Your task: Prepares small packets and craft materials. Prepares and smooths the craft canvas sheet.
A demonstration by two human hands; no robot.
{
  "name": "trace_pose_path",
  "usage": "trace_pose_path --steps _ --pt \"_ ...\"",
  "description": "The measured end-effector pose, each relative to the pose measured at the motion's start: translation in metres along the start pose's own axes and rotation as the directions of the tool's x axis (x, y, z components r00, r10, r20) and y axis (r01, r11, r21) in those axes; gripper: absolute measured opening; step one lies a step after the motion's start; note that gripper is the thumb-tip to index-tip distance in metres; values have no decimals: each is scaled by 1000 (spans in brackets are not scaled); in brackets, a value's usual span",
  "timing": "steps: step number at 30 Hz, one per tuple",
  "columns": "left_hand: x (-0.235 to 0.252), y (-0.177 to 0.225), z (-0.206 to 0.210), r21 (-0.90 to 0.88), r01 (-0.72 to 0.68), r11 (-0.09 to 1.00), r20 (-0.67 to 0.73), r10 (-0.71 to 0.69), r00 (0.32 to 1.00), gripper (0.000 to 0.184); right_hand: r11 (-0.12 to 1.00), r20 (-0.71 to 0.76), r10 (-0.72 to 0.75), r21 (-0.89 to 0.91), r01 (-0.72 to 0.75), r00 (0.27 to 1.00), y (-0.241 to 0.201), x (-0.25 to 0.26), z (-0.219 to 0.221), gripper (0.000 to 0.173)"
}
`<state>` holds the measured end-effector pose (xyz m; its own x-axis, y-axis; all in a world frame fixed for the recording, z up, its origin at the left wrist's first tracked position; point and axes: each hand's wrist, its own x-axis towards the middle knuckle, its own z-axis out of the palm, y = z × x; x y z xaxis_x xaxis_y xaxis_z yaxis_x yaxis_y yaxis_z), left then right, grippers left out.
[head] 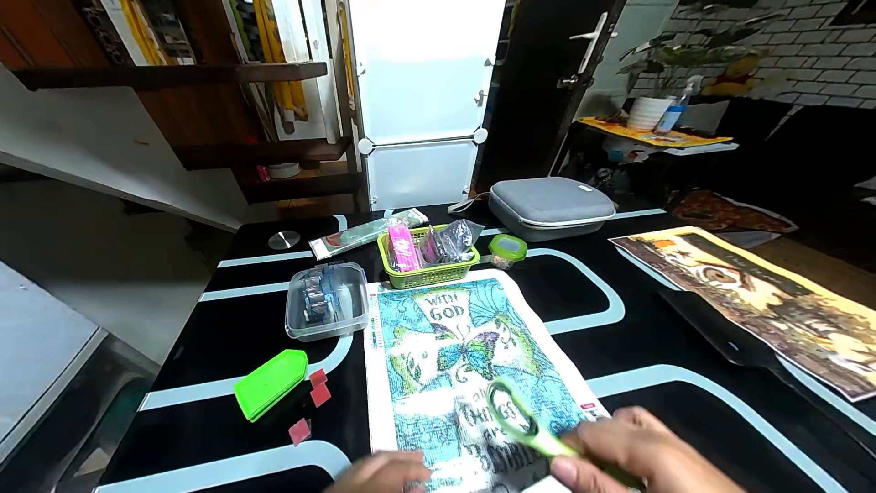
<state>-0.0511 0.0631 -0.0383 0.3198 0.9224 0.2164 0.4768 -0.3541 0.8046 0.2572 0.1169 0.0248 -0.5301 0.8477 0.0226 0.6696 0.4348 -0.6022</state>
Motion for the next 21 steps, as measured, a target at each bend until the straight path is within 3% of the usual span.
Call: trace_pose_path --steps 2,6,13,21 --pt "12 -17 -7 187 -20 982 36 14 999 29 999 -46 48 -22 -49 998 18 9 -9 41" --pt "26 -41 -4 375 -75 924 152 18 988 52 965 -203 0 -258 -54 979 31 20 4 45" --pt "24 -48 2 350 2 937 186 -71 980 58 844 -227 -216 -532 65 950 38 28 29 48" --pt "24 -54 -1 338 -18 941 199 -53 979 60 788 -202 -331 -597 152 922 22 40 46 45"
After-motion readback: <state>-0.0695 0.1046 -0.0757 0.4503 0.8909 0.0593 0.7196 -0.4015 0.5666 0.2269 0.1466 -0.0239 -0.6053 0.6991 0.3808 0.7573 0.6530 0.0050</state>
